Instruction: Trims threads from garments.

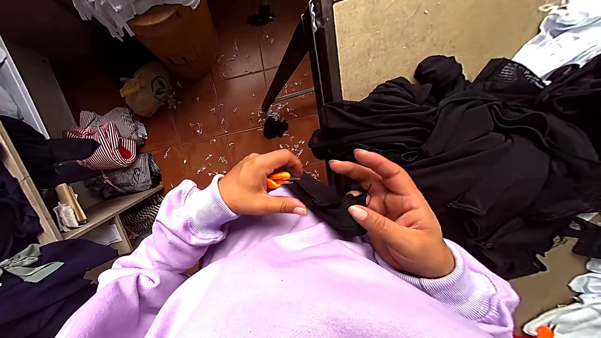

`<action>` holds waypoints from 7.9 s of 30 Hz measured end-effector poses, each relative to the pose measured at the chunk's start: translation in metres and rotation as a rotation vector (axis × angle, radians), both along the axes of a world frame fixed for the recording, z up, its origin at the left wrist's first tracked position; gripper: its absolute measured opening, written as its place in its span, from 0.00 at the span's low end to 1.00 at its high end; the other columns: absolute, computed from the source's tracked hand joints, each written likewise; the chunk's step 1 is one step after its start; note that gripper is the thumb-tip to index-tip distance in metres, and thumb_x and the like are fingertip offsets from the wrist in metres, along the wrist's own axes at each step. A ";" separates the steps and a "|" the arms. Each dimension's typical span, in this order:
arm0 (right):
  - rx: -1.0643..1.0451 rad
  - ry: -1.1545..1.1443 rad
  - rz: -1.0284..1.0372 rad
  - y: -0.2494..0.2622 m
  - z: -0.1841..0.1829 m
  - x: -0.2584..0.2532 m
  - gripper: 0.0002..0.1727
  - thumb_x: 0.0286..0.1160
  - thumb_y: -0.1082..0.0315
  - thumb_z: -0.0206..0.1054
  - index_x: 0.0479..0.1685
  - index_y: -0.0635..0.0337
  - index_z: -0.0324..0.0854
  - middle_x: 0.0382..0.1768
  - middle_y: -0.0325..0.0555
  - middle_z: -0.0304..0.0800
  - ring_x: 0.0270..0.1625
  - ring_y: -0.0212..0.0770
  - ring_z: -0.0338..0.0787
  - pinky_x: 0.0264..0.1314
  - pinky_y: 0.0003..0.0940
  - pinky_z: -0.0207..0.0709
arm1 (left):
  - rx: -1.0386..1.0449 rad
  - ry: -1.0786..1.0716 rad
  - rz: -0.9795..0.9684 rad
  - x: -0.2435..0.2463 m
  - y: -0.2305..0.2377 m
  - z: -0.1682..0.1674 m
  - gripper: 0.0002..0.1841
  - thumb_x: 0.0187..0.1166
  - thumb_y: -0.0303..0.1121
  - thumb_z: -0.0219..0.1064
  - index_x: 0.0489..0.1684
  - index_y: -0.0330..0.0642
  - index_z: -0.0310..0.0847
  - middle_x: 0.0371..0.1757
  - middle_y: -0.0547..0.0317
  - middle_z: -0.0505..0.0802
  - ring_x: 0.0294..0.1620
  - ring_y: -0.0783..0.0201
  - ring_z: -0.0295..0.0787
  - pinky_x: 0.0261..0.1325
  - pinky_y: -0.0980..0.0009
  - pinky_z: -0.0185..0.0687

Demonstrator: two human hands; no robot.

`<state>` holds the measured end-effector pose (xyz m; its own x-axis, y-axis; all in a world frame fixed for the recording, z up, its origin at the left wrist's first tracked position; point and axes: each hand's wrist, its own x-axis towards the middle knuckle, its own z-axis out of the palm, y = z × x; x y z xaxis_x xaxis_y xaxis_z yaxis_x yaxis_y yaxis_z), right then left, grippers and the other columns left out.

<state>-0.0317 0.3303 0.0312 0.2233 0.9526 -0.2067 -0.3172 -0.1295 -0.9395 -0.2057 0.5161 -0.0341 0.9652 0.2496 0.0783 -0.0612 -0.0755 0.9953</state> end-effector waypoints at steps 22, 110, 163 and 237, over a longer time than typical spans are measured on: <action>-0.008 -0.172 0.281 0.002 -0.003 0.001 0.29 0.70 0.79 0.54 0.74 0.66 0.80 0.80 0.49 0.78 0.82 0.39 0.76 0.82 0.31 0.73 | 0.177 -0.208 0.189 0.013 0.005 0.013 0.07 0.77 0.25 0.70 0.33 0.27 0.88 0.30 0.50 0.90 0.34 0.72 0.84 0.40 0.78 0.79; 0.158 -0.337 -0.372 -0.007 -0.006 -0.005 0.14 0.73 0.75 0.73 0.54 0.51 0.93 0.56 0.32 0.94 0.58 0.29 0.92 0.61 0.22 0.87 | 0.026 -0.033 0.194 0.019 0.013 -0.029 0.10 0.80 0.27 0.66 0.33 0.30 0.88 0.33 0.56 0.90 0.36 0.78 0.82 0.42 0.81 0.77; -0.251 -0.230 -0.048 -0.005 -0.004 -0.008 0.26 0.63 0.69 0.77 0.63 0.53 0.75 0.51 0.31 0.84 0.31 0.20 0.80 0.32 0.12 0.77 | 0.015 -0.154 0.019 0.025 -0.009 -0.007 0.10 0.76 0.27 0.68 0.26 0.29 0.84 0.22 0.58 0.82 0.25 0.77 0.73 0.29 0.81 0.66; -1.248 -1.284 -0.482 -0.076 -0.108 0.367 0.37 0.85 0.70 0.58 0.95 0.52 0.54 0.94 0.69 0.40 0.85 0.79 0.63 0.76 0.76 0.65 | 0.644 0.528 0.292 0.225 0.047 -0.048 0.13 0.72 0.26 0.72 0.52 0.32 0.87 0.51 0.35 0.91 0.48 0.34 0.92 0.44 0.34 0.85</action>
<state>0.3354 0.2538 -0.0766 0.9639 0.2146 -0.1578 0.2098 -0.9766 -0.0469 0.0196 0.5629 -0.0824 0.8196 0.5531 -0.1495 0.5043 -0.5724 0.6466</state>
